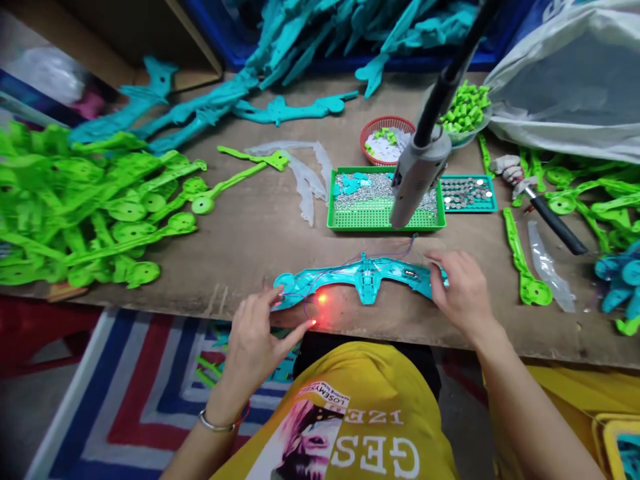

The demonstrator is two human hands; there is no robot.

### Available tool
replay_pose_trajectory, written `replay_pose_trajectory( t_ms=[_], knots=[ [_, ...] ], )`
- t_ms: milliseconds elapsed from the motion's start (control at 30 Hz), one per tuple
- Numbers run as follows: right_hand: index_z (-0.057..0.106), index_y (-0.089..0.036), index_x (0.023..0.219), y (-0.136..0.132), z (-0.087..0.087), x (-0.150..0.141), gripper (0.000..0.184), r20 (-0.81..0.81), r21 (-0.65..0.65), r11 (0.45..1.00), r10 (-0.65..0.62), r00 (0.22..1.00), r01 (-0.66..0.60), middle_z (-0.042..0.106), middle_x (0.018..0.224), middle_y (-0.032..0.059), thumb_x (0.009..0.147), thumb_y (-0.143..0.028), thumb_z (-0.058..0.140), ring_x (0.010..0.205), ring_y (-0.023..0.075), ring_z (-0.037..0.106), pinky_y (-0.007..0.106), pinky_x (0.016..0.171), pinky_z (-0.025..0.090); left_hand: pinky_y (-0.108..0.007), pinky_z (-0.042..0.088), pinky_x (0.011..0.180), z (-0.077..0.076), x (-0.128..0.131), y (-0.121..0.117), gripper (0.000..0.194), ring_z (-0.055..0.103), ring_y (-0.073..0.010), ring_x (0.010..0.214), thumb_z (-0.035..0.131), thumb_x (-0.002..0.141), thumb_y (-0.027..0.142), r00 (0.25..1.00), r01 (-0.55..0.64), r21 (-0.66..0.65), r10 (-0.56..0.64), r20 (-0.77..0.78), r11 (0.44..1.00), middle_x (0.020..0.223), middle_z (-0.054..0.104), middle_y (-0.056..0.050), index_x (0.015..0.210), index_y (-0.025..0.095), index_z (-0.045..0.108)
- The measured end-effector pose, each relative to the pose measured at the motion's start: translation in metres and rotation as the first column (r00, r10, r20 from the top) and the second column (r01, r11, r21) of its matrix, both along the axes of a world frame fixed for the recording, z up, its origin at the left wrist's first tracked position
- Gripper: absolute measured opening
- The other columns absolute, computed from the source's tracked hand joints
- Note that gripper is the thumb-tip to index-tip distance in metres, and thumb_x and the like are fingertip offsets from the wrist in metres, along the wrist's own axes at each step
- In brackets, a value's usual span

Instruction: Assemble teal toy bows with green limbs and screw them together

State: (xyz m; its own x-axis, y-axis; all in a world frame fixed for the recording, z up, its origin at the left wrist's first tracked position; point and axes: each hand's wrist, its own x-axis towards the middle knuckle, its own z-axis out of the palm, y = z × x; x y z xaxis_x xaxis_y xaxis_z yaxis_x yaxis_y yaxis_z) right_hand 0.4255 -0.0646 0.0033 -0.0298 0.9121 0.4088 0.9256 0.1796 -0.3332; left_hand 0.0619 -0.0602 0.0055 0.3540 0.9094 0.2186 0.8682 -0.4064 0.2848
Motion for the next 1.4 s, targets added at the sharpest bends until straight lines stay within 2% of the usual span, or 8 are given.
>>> replay_pose_trajectory(
  t_ms=[167, 333, 433, 533, 767, 967, 1267, 1400],
  knots=[
    [0.073, -0.020, 0.113, 0.055, -0.013, 0.008, 0.033, 0.152, -0.187, 0.981, 0.083, 0.985, -0.054, 0.068, 0.091, 0.0078, 0.089, -0.011, 0.050, 0.081, 0.0214, 0.064, 0.033, 0.070, 0.049, -0.045, 0.050, 0.084, -0.015, 0.004, -0.002, 0.051, 0.061, -0.0330, 0.103, 0.067, 0.089, 0.041, 1.000, -0.005, 0.012, 0.005, -0.005, 1.000, 0.110, 0.065, -0.016, 0.128, 0.013, 0.051],
    [0.077, -0.020, 0.095, 0.059, -0.019, 0.016, 0.021, 0.284, -0.154, 0.987, 0.093, 0.954, -0.050, 0.066, 0.085, 0.0079, 0.092, -0.021, 0.056, 0.076, 0.0212, 0.062, 0.032, 0.064, 0.047, -0.043, 0.052, 0.087, -0.003, 0.009, 0.002, 0.049, 0.063, -0.0275, 0.101, 0.070, 0.088, 0.036, 0.982, -0.014, 0.063, 0.002, 0.189, 0.998, 0.110, 0.066, -0.012, 0.129, 0.017, 0.050],
    [0.073, -0.021, 0.093, 0.044, -0.012, 0.013, 0.016, 0.161, -0.036, 0.997, 0.075, 0.984, -0.070, 0.071, 0.105, 0.0093, 0.093, -0.022, 0.057, 0.091, 0.0223, 0.069, 0.034, 0.074, 0.054, -0.038, 0.053, 0.086, 0.009, 0.034, 0.007, 0.034, 0.065, -0.0224, 0.096, 0.066, 0.091, 0.022, 0.939, 0.006, 0.142, -0.054, 0.339, 0.990, 0.104, 0.068, -0.008, 0.123, 0.019, 0.054],
    [0.067, -0.022, 0.098, 0.025, -0.001, -0.001, 0.009, -0.012, 0.078, 0.994, 0.073, 0.997, -0.072, 0.076, 0.101, 0.0050, 0.093, -0.020, 0.061, 0.090, 0.0194, 0.074, 0.032, 0.078, 0.060, -0.039, 0.052, 0.091, 0.020, 0.078, 0.016, 0.028, 0.064, -0.0217, 0.101, 0.062, 0.093, 0.020, 0.891, 0.119, 0.150, -0.172, 0.420, 0.981, 0.107, 0.069, -0.008, 0.121, 0.019, 0.057],
    [0.055, -0.025, 0.120, -0.007, 0.004, -0.035, 0.041, -0.460, 0.155, 0.987, 0.039, 0.887, 0.037, 0.078, 0.102, 0.0045, 0.084, -0.020, 0.075, 0.089, 0.0209, 0.077, 0.037, 0.079, 0.066, -0.043, 0.039, 0.099, 0.028, 0.154, 0.034, 0.028, 0.059, -0.0225, 0.108, 0.056, 0.099, 0.034, 0.895, 0.284, 0.048, -0.283, 0.346, 0.957, 0.111, 0.069, -0.007, 0.122, 0.019, 0.062],
    [0.055, -0.024, 0.125, -0.014, 0.002, -0.038, 0.046, -0.558, 0.063, 0.998, 0.029, 0.829, 0.007, 0.077, 0.105, 0.0065, 0.084, -0.016, 0.073, 0.093, 0.0212, 0.077, 0.038, 0.082, 0.067, -0.040, 0.033, 0.088, 0.015, 0.161, 0.032, 0.015, 0.056, -0.0183, 0.083, 0.055, 0.098, 0.023, 0.909, 0.252, 0.170, -0.294, 0.297, 0.953, 0.083, 0.067, -0.001, 0.102, 0.023, 0.069],
    [0.058, -0.024, 0.125, -0.019, 0.007, -0.043, 0.051, -0.613, 0.099, 0.995, 0.062, 0.787, -0.001, 0.078, 0.100, 0.0039, 0.079, -0.008, 0.075, 0.087, 0.0181, 0.077, 0.032, 0.077, 0.066, -0.040, 0.031, 0.095, 0.000, 0.166, 0.029, 0.011, 0.059, -0.0138, 0.079, 0.060, 0.096, 0.021, 0.893, 0.218, 0.337, -0.327, 0.310, 0.916, 0.077, 0.068, 0.003, 0.099, 0.021, 0.070],
    [0.064, -0.024, 0.117, -0.019, 0.013, -0.041, 0.046, -0.732, 0.057, 0.998, 0.027, 0.681, 0.022, 0.079, 0.097, 0.0032, 0.076, -0.009, 0.079, 0.087, 0.0173, 0.077, 0.029, 0.076, 0.065, -0.041, 0.028, 0.098, -0.003, 0.163, 0.028, 0.017, 0.059, -0.0132, 0.082, 0.055, 0.099, 0.022, 0.905, 0.242, 0.382, -0.350, 0.244, 0.892, 0.082, 0.072, 0.003, 0.102, 0.024, 0.071]
  ],
)
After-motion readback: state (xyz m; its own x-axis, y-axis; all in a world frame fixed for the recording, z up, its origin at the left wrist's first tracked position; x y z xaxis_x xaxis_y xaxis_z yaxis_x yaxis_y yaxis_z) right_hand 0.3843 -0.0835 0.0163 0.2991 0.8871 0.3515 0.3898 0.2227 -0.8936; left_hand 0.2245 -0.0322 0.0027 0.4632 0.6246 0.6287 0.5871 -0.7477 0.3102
